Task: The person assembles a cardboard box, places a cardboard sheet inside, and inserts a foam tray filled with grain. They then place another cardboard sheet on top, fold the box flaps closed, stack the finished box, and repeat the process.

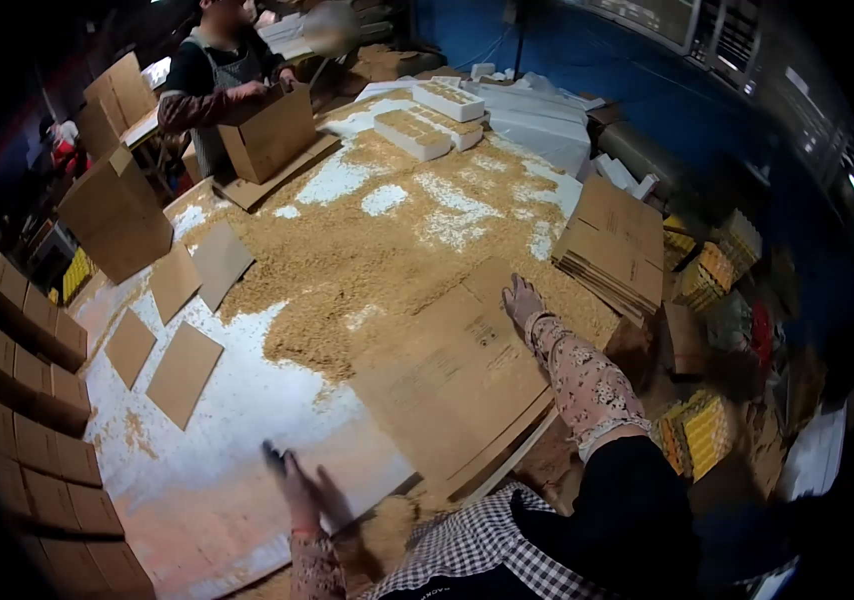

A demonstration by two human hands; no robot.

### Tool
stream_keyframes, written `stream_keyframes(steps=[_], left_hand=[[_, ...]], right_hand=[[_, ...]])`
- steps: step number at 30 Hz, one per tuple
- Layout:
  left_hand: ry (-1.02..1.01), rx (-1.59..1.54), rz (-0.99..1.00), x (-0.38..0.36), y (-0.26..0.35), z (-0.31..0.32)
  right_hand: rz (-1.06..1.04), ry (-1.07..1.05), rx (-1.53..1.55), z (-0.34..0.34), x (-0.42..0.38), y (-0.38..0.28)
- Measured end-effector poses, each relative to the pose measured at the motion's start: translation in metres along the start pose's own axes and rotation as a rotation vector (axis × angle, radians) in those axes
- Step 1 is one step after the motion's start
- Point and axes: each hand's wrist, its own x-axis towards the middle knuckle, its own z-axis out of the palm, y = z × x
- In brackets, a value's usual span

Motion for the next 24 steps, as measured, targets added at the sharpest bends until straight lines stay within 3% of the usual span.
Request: stream_keyframes(steps=[1, 3, 5, 6, 7, 9, 10, 12, 13, 15, 16, 17, 18, 19, 21, 22, 23, 24], left_hand=[[-0.08, -0.074, -0.104, -0.004, 0.026, 0.056], [-0.125, -0.163, -0.18, 0.0, 0.006, 0.152], [-0.187, 0.691, -0.263, 0.001, 0.028, 0.22], [-0.168, 0.701, -0.283, -0.005, 0.033, 0.23], [-0.059, 0.445, -0.235, -0.008, 0.04, 0.241], [0.107, -0.006, -0.076, -0.007, 0.074, 0.251], [0.162, -0.197, -0.008, -0.007, 0.121, 0.251], [0.266, -0.052, 0.314, -0.007, 0.212, 0.247], [0.372, 0.135, 0.587, -0.001, 0.245, 0.25], [0.46, 0.904, 0.74, -0.004, 0.316, 0.246], [0.261, 1.024, 0.761, 0.004, 0.334, 0.249], [0.055, 1.139, 0.772, 0.01, 0.346, 0.251], [-0.189, 1.231, 0.74, 0.026, 0.331, 0.246], [-0.283, 1.233, 0.513, 0.037, 0.322, 0.243], [-0.302, 1.131, 0.672, 0.043, 0.334, 0.244], [-0.3, 1.126, 0.687, 0.05, 0.337, 0.242], [-0.401, 1.088, 0.546, 0.057, 0.339, 0.236], [-0.499, 1.047, 0.405, 0.065, 0.34, 0.229]], right_hand=[[0.054, -0.077, -0.064, -0.006, 0.019, 0.005], [0.068, -0.18, -0.132, 0.01, 0.069, 0.032], [-0.117, -0.231, 0.328, 0.084, 0.117, 0.095], [-0.053, -0.227, 0.528, 0.057, 0.104, 0.07], [-0.07, -0.246, 0.528, 0.027, 0.102, 0.051], [-0.062, -0.082, 0.677, -0.026, 0.112, 0.021], [-0.075, -0.089, 0.685, -0.06, 0.118, 0.005], [-0.23, -0.292, 1.533, -0.118, 0.133, -0.019], [-0.244, -0.292, 1.536, -0.126, 0.136, -0.022], [-0.544, -0.336, 1.762, -0.136, 0.136, -0.025], [-0.548, -0.313, 1.585, -0.126, 0.141, -0.021], [-0.438, -0.505, 1.557, -0.127, 0.14, -0.015], [-0.486, -0.268, 1.428, -0.124, 0.141, -0.016], [-0.526, -0.032, 1.29, -0.136, 0.133, -0.029], [-0.878, 0.407, 0.533, -0.203, 0.105, -0.061], [-1.028, 0.318, 0.298, -0.201, 0.095, -0.07], [-1.156, 0.223, 0.055, -0.199, 0.081, -0.071], [-1.149, 0.236, 0.048, -0.197, 0.074, -0.061]])
